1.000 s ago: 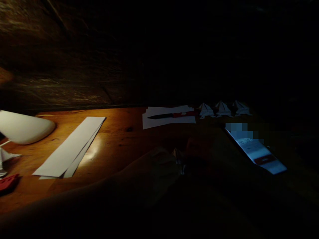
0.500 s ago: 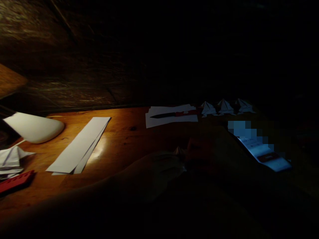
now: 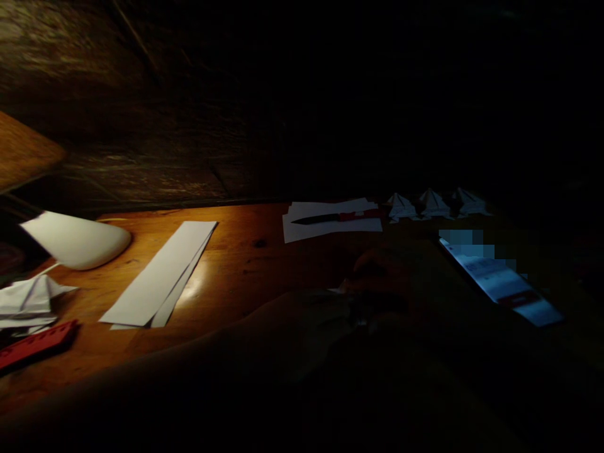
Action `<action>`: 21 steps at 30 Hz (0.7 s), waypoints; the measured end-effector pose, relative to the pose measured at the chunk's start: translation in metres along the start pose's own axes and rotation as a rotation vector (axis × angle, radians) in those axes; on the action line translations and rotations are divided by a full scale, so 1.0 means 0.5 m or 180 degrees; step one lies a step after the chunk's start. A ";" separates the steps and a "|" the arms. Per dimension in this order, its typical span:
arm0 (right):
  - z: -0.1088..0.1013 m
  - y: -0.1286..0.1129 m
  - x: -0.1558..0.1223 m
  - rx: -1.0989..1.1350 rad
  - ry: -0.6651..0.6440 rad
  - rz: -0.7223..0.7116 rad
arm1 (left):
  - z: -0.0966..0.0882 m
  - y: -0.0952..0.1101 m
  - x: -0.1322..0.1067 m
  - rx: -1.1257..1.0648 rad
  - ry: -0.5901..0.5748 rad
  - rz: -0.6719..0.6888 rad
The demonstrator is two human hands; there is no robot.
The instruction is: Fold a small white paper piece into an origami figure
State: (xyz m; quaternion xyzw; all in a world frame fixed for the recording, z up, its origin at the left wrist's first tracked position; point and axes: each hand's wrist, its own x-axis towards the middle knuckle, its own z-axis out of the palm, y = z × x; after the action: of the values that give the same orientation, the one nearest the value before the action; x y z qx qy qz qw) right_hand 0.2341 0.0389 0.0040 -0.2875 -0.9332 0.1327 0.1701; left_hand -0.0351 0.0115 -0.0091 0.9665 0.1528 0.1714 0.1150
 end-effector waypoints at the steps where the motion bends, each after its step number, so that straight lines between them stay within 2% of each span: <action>1: 0.003 0.004 -0.002 -0.0039 -0.0080 -0.0029 | -0.002 -0.001 0.000 -0.0024 -0.0022 0.0004; 7: 0.017 0.011 -0.008 -0.0218 -0.0166 0.0117 | -0.011 -0.016 -0.007 -0.0166 -0.0140 0.0145; 10: 0.021 0.009 -0.008 -0.0182 -0.0228 0.0256 | -0.008 -0.029 -0.012 -0.0280 0.0141 0.0253; 13: 0.025 0.010 -0.007 -0.0158 -0.0157 0.0298 | -0.006 -0.036 -0.010 -0.0424 0.0189 0.0303; 18: 0.017 0.006 -0.004 0.0285 0.0109 0.0141 | -0.013 -0.035 -0.001 -0.0659 -0.0022 0.0002; 21: 0.007 -0.006 -0.001 0.0517 0.0014 0.0175 | -0.017 -0.032 0.000 -0.0727 0.0006 -0.0089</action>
State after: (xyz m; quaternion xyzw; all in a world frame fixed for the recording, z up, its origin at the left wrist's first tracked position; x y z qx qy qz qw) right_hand 0.2318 0.0356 0.0018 -0.2986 -0.9107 0.2119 0.1912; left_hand -0.0422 0.0280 -0.0057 0.9447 0.1459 0.1869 0.2266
